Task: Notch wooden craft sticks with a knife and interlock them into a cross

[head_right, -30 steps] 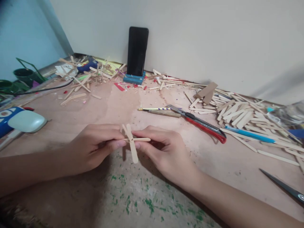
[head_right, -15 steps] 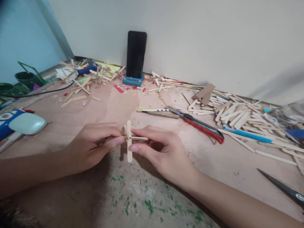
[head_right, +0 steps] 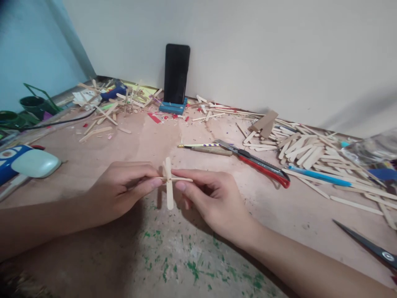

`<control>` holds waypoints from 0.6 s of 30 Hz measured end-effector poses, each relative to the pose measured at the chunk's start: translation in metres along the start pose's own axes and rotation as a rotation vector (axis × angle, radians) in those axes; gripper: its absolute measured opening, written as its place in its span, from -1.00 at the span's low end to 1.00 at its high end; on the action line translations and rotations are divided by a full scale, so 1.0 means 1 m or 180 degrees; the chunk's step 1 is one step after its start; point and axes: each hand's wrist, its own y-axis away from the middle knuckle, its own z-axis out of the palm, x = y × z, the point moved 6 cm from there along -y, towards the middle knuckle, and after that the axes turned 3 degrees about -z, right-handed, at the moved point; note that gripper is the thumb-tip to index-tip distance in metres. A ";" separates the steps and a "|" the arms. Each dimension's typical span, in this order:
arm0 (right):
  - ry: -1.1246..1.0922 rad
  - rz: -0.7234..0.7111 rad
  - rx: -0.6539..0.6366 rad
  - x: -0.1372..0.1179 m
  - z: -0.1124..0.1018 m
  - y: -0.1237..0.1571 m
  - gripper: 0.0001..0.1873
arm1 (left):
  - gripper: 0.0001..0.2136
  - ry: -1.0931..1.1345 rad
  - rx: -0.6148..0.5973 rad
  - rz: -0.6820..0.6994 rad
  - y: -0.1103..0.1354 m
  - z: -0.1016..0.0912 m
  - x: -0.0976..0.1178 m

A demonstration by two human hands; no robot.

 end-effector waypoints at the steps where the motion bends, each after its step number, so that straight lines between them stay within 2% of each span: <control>1: -0.0019 0.0033 -0.0036 0.001 0.001 0.001 -0.70 | -0.75 0.0033 -0.0005 -0.0004 0.000 0.001 0.000; 5: -0.0070 0.0060 -0.0089 0.001 0.002 0.002 -0.68 | -0.77 0.0088 0.0030 -0.0048 0.002 0.001 -0.001; 11: -0.0050 -0.0057 0.0128 -0.004 0.000 -0.001 -0.87 | -0.97 0.0156 0.0154 -0.0355 0.005 0.001 -0.007; 15: -0.0078 -0.0099 0.0150 -0.006 0.001 -0.001 -0.87 | -0.89 0.0153 0.0267 -0.0460 0.005 0.002 -0.011; 18: -0.0062 -0.0187 0.0157 -0.008 0.002 0.000 -0.87 | -0.92 0.0169 0.0231 -0.0430 0.005 0.002 -0.009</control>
